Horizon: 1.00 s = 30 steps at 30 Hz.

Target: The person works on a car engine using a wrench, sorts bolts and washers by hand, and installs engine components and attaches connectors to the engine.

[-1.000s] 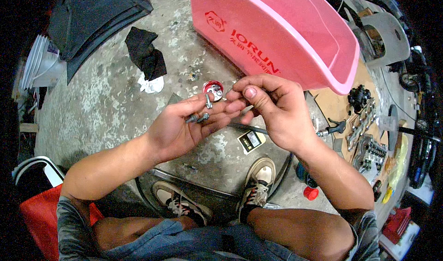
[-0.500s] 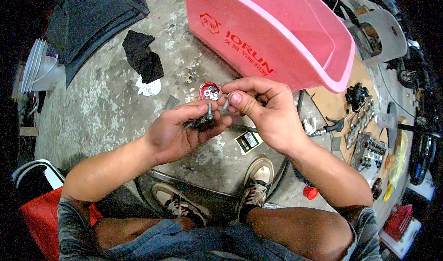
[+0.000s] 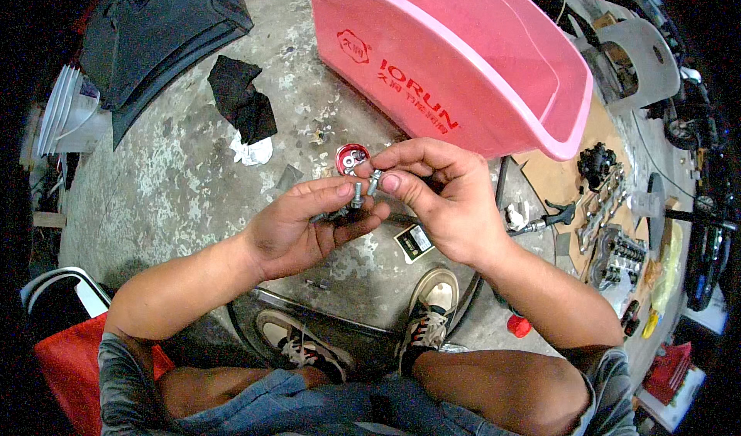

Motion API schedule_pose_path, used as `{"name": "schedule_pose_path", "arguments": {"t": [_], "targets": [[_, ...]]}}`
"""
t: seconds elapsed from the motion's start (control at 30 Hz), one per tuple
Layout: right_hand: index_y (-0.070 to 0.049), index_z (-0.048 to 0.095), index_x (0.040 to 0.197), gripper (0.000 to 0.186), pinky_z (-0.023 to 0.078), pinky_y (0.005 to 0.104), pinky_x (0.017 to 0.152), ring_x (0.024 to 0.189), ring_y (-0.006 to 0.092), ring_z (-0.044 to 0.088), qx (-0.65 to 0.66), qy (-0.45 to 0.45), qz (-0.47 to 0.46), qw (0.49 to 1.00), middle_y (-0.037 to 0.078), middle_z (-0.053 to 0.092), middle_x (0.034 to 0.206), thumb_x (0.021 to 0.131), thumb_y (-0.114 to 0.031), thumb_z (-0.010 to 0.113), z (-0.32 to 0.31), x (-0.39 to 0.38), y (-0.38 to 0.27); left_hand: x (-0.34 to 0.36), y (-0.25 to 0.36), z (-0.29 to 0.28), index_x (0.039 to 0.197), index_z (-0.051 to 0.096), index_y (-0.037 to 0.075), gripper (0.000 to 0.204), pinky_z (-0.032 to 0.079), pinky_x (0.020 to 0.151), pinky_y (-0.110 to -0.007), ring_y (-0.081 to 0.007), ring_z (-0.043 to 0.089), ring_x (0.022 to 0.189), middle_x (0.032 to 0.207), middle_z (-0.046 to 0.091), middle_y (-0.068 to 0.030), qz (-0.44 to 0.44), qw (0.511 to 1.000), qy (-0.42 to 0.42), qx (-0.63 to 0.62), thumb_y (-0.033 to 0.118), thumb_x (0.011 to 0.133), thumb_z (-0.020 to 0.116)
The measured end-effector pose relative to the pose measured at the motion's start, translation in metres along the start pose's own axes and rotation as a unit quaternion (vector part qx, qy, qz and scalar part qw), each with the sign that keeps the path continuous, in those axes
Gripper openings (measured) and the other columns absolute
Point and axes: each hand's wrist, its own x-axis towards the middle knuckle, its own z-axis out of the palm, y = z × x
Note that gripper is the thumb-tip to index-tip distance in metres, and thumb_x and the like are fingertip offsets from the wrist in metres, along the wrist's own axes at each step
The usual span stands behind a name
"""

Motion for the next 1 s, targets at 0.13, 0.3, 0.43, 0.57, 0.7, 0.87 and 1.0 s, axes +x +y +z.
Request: {"name": "schedule_pose_path", "arguments": {"t": [0.13, 0.3, 0.43, 0.57, 0.7, 0.87, 1.0], "targets": [[0.004, 0.059, 0.102, 0.014, 0.051, 0.0290, 0.084, 0.094, 0.0167, 0.063, 0.028, -0.002, 0.018, 0.999, 0.013, 0.066, 0.103, 0.088, 0.004, 0.056, 0.001, -0.002, 0.002, -0.001, -0.001, 0.002, 0.111, 0.056, 0.002, 0.023, 0.049, 0.096, -0.032, -0.0221, 0.062, 0.102, 0.102, 0.064, -0.0078, 0.000, 1.000, -0.014, -0.004, 0.017, 0.097, 0.047], [0.003, 0.058, 0.111, 0.021, 0.050, 0.0273, 0.082, 0.091, 0.0138, 0.060, -0.072, 0.000, -0.006, 0.997, 0.009, 0.064, 0.101, 0.090, 0.000, 0.057, 0.004, -0.007, 0.007, 0.004, -0.008, -0.003, 0.111, 0.057, 0.004, 0.026, 0.051, 0.093, -0.031, -0.0189, 0.063, 0.098, 0.103, 0.063, -0.0078, -0.004, 1.000, 0.000, 0.013, 0.025, 0.098, 0.047], [0.002, 0.057, 0.113, 0.023, 0.052, 0.0236, 0.070, 0.083, 0.0100, 0.058, -0.078, -0.020, 0.035, 0.996, 0.006, 0.060, 0.097, 0.090, -0.003, 0.058, 0.016, -0.012, 0.036, 0.013, -0.026, -0.011, 0.109, 0.057, 0.003, 0.031, 0.052, 0.089, -0.029, -0.0154, 0.063, 0.090, 0.100, 0.063, -0.0081, -0.056, 0.983, 0.130, 0.120, 0.031, 0.098, 0.046], [0.001, 0.061, 0.107, 0.019, 0.051, 0.0257, 0.068, 0.078, 0.0103, 0.059, -0.039, -0.011, 0.210, 0.977, 0.004, 0.064, 0.087, 0.091, -0.009, 0.059, -0.011, -0.008, 0.100, 0.019, -0.055, -0.042, 0.094, 0.056, 0.006, 0.033, 0.052, 0.069, -0.028, -0.0155, 0.059, 0.080, 0.081, 0.057, -0.0046, -0.120, 0.967, 0.213, 0.074, 0.038, 0.097, 0.046], [0.000, 0.064, 0.096, 0.017, 0.049, 0.0347, 0.075, 0.079, 0.0269, 0.064, -0.327, 0.062, 0.203, 0.921, 0.014, 0.066, 0.086, 0.083, -0.010, 0.062, -0.050, 0.007, 0.136, 0.012, -0.067, -0.078, 0.085, 0.051, 0.009, 0.032, 0.041, 0.054, -0.024, -0.0127, 0.050, 0.065, 0.072, 0.049, -0.0011, -0.129, 0.942, 0.290, 0.112, 0.038, 0.097, 0.047], [0.001, 0.060, 0.098, 0.018, 0.050, 0.0374, 0.075, 0.087, 0.0312, 0.060, -0.468, -0.024, -0.013, 0.884, 0.016, 0.060, 0.096, 0.080, -0.001, 0.060, -0.050, 0.024, 0.146, 0.005, -0.062, -0.101, 0.082, 0.049, 0.010, 0.028, 0.032, 0.047, -0.024, -0.0102, 0.040, 0.058, 0.068, 0.043, 0.0013, -0.178, 0.924, 0.325, 0.093, 0.033, 0.097, 0.048], [0.000, 0.059, 0.099, 0.023, 0.047, 0.0420, 0.084, 0.095, 0.0385, 0.057, -0.511, -0.092, -0.018, 0.855, 0.019, 0.059, 0.099, 0.076, 0.004, 0.057, -0.047, 0.036, 0.148, 0.012, -0.064, -0.105, 0.085, 0.052, 0.007, 0.021, 0.038, 0.052, -0.028, -0.0130, 0.046, 0.060, 0.073, 0.050, -0.0012, -0.136, 0.916, 0.361, 0.108, 0.023, 0.096, 0.048]]}}
